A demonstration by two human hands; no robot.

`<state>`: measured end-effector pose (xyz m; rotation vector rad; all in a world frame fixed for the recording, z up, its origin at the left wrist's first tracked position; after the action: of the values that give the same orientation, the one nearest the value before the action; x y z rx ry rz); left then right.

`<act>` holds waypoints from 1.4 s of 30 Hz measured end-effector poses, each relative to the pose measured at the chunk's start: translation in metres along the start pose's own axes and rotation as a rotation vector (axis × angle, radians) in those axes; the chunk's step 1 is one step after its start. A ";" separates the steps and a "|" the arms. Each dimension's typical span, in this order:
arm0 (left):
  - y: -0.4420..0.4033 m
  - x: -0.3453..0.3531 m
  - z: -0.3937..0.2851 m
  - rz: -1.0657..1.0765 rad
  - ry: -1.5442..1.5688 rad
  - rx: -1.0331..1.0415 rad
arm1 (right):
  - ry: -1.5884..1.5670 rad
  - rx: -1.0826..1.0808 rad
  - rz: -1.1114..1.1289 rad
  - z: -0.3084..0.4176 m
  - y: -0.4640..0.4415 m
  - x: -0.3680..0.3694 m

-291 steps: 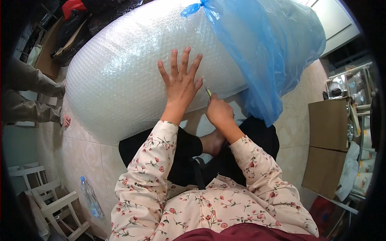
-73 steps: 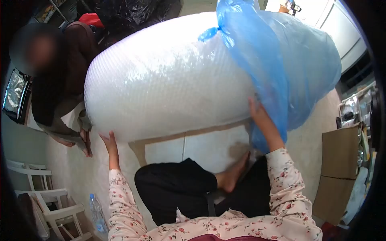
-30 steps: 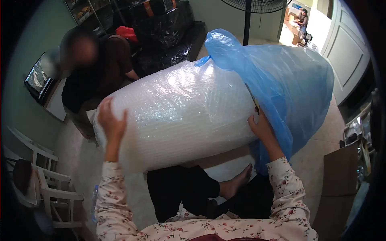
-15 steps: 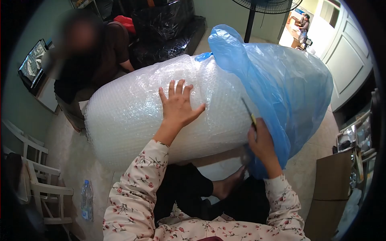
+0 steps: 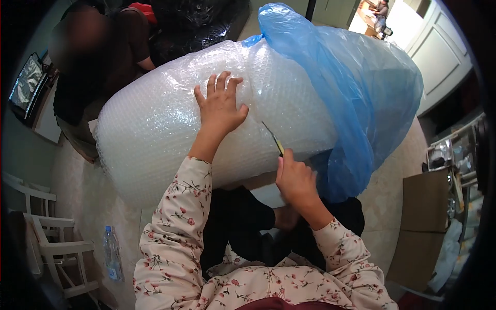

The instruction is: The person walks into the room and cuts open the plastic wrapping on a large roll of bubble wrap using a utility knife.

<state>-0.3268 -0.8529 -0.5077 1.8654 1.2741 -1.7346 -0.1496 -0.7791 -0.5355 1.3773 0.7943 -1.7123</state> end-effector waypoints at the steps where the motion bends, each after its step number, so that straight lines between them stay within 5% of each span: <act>1: 0.000 0.000 0.001 -0.007 0.016 0.022 | 0.002 0.008 0.000 0.000 -0.001 0.004; 18: 0.013 -0.005 0.006 -0.087 0.045 0.092 | -0.110 0.028 0.142 0.029 0.031 0.022; 28: 0.006 -0.033 -0.024 0.259 -0.237 -0.118 | -0.083 0.003 0.045 0.036 0.023 0.035; 30: -0.002 -0.018 -0.026 0.109 -0.225 0.191 | -0.080 0.004 0.078 0.037 0.024 0.027; 42: 0.011 -0.019 -0.008 -0.091 0.175 0.486 | -0.010 0.019 0.042 0.026 0.023 0.015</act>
<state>-0.3116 -0.8607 -0.4924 2.2958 1.0743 -2.1156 -0.1440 -0.8159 -0.5442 1.3875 0.7410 -1.6969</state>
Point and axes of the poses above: each hand's wrist, its own y-axis away from the middle knuckle, its own x-axis out of the palm, z = x × y, the point moved 5 cm from there along -y, towards the middle knuckle, and after that the axes turned 6 degrees about y, right-handed, at the moved point
